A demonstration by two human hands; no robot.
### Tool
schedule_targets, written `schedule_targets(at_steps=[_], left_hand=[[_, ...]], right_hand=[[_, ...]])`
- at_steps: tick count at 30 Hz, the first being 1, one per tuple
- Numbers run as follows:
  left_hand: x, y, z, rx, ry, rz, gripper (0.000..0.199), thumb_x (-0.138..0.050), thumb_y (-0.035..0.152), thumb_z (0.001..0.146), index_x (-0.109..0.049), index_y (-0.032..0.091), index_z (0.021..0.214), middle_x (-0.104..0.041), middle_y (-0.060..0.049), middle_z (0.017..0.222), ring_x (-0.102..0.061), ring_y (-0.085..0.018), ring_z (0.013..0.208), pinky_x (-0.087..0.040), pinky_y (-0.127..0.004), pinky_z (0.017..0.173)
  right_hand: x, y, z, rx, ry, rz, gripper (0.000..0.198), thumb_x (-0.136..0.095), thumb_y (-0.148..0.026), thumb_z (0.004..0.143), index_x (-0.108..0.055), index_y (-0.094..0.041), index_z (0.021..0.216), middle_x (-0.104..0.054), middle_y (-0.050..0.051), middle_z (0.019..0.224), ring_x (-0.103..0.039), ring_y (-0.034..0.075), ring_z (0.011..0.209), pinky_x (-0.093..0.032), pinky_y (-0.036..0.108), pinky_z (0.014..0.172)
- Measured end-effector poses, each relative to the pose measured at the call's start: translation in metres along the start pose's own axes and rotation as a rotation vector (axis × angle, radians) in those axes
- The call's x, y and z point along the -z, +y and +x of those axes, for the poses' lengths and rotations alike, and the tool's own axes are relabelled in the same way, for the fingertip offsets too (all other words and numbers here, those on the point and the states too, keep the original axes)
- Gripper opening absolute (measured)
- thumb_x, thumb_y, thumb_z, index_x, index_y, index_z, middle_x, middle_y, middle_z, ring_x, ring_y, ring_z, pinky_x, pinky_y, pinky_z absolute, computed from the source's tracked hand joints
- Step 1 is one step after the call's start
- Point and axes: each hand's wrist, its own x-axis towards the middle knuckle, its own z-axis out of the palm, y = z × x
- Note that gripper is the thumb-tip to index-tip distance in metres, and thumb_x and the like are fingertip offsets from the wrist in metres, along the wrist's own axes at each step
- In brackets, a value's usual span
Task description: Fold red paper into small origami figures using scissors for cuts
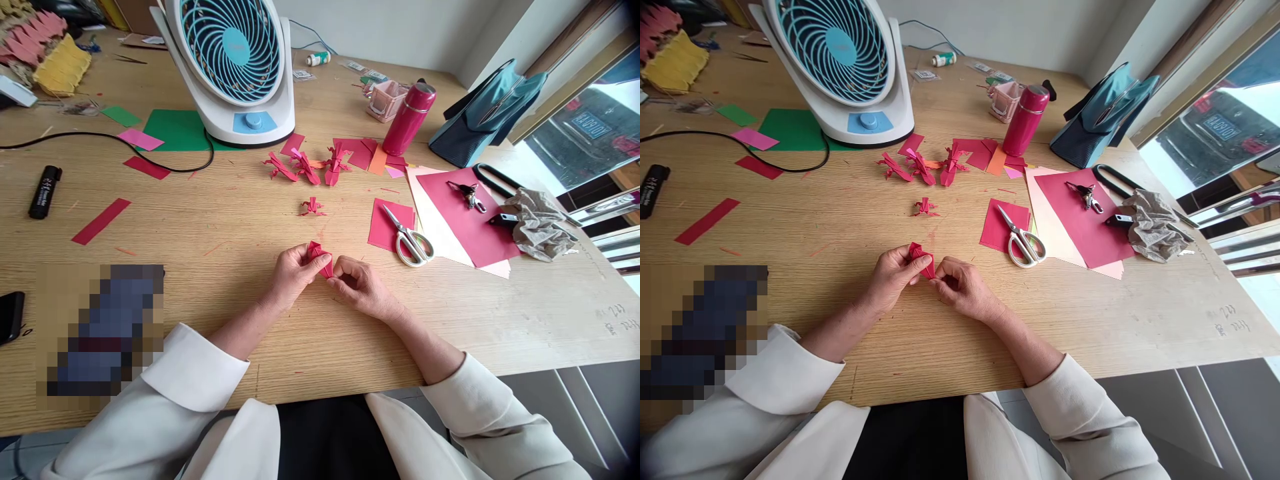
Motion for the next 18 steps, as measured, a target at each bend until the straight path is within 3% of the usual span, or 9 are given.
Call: schedule_targets(at_steps=[18], left_hand=[[0.0016,-0.0048,0.0023,-0.011,0.018,-0.067,0.032,-0.077,0.039,0.075,-0.058,0.015,0.068,-0.046,0.005,0.06,-0.036,-0.005,0.05,-0.029,-0.02,0.043]], right_hand=[[0.0008,-0.0022,0.0005,-0.025,-0.005,-0.017,0.029,-0.057,-0.035,0.094,-0.05,-0.02,0.07,-0.05,-0.001,0.066,-0.044,0.012,0.06,-0.036,0.026,0.058]])
